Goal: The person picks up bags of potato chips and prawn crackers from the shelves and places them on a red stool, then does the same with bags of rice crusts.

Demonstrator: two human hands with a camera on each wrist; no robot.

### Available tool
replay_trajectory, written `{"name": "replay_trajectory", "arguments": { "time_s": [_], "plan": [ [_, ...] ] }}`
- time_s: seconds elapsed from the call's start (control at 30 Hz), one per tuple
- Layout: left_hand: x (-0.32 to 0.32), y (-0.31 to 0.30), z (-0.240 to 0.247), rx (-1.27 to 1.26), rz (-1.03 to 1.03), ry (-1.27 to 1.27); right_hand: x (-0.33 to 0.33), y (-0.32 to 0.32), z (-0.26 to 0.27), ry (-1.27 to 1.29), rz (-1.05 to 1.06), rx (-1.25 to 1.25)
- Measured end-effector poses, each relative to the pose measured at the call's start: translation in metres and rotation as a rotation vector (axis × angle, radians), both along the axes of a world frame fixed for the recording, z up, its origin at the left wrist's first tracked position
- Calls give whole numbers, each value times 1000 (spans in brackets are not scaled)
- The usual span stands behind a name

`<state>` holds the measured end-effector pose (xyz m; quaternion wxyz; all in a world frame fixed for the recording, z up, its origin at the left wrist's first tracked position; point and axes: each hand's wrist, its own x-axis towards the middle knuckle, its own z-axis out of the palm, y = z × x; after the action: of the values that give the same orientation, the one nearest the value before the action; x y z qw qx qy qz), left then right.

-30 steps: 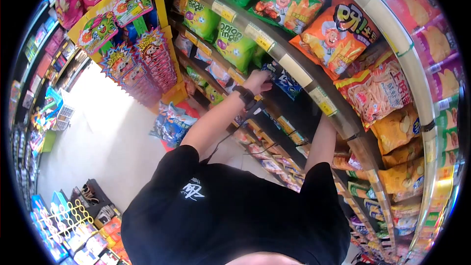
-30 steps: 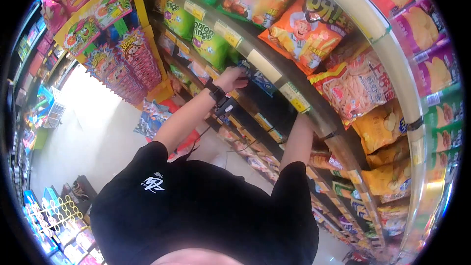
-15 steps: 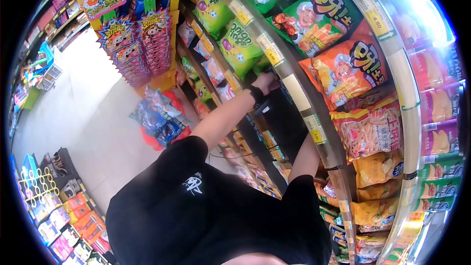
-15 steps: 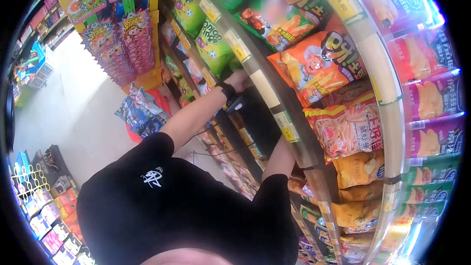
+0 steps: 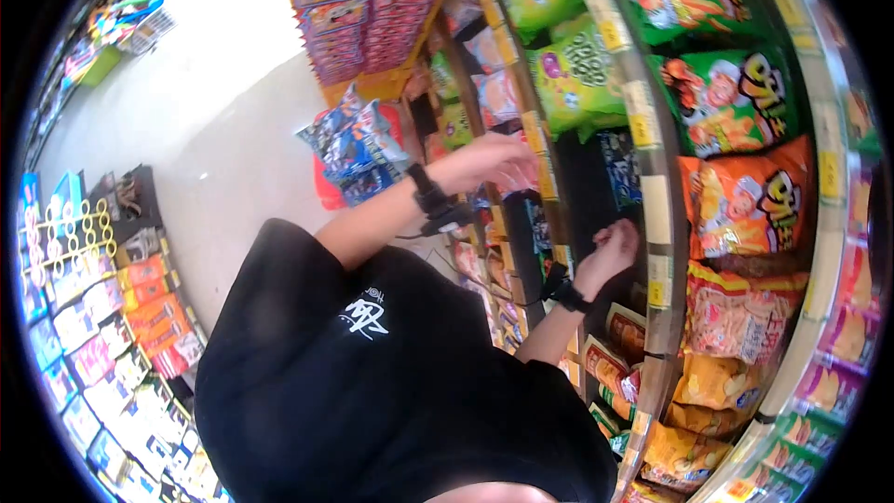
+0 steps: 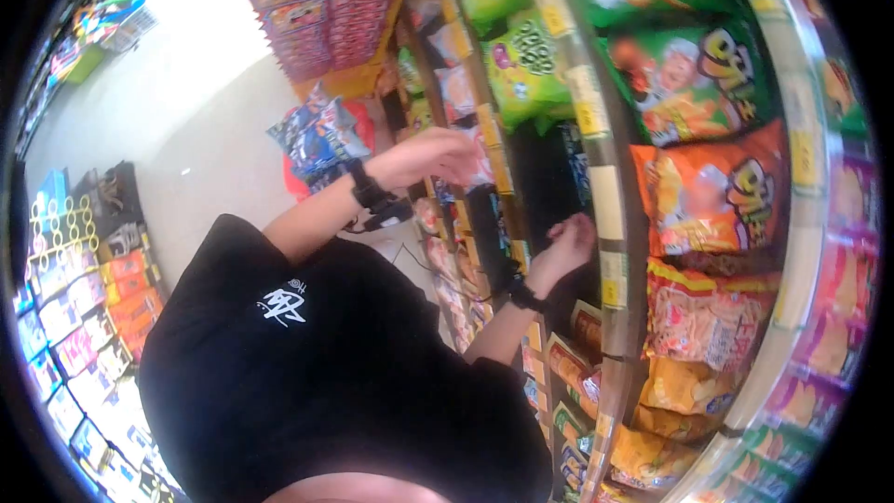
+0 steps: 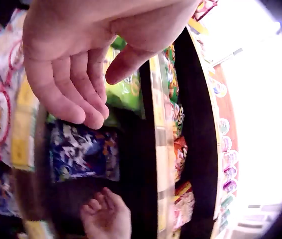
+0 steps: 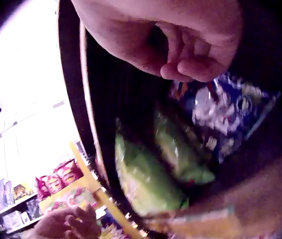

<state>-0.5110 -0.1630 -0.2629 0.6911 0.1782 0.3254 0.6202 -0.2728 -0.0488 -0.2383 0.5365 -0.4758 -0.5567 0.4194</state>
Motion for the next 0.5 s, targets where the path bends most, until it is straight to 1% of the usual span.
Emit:
{"name": "replay_trajectory", "arguments": {
  "time_s": [0.03, 0.07, 0.1, 0.13, 0.17, 0.2, 0.23, 0.27, 0.3, 0.33, 0.37, 0.4, 0.43, 0.47, 0.5],
  "plan": [
    [-12, -21, -8, -52, 34, 76, -10, -14, -15, 59, 88, -79],
    [-24, -41, -15, -102, 65, 155, -28, -34, -21, 15, 125, -139],
    [-33, -60, -22, -176, 132, 188, -48, -50, -31, 56, 200, -159],
    [-40, -79, -29, -251, 193, 220, -60, -59, -47, -34, 298, -181],
    [-46, -100, -35, -270, 249, 225, -77, -68, -60, -50, 385, -260],
    [-55, -117, -42, -287, 249, 226, -93, -73, -70, -132, 466, -373],
    [-64, -134, -51, -365, 276, 265, -108, -75, -95, -202, 531, -345],
    [-71, -151, -62, -443, 303, 299, -113, -66, -145, -288, 643, -235],
    [-78, -168, -78, -463, 381, 270, -137, -83, -129, -251, 674, -480],
    [-89, -183, -97, -482, 459, 246, -150, -84, -153, -345, 732, -503],
    [-101, -195, -118, -598, 490, 289, -163, -86, -178, -364, 757, -482],
    [-111, -202, -145, -695, 591, 290, -173, -90, -205, -387, 783, -465],
    [-121, -210, -172, -805, 655, 296, -182, -88, -249, -388, 788, -478],
    [-133, -215, -199, -907, 721, 306, -191, -81, -298, -506, 780, -381],
    [-142, -220, -234, -910, 722, 308, -201, -79, -324, -624, 767, -280]
  ]
}}
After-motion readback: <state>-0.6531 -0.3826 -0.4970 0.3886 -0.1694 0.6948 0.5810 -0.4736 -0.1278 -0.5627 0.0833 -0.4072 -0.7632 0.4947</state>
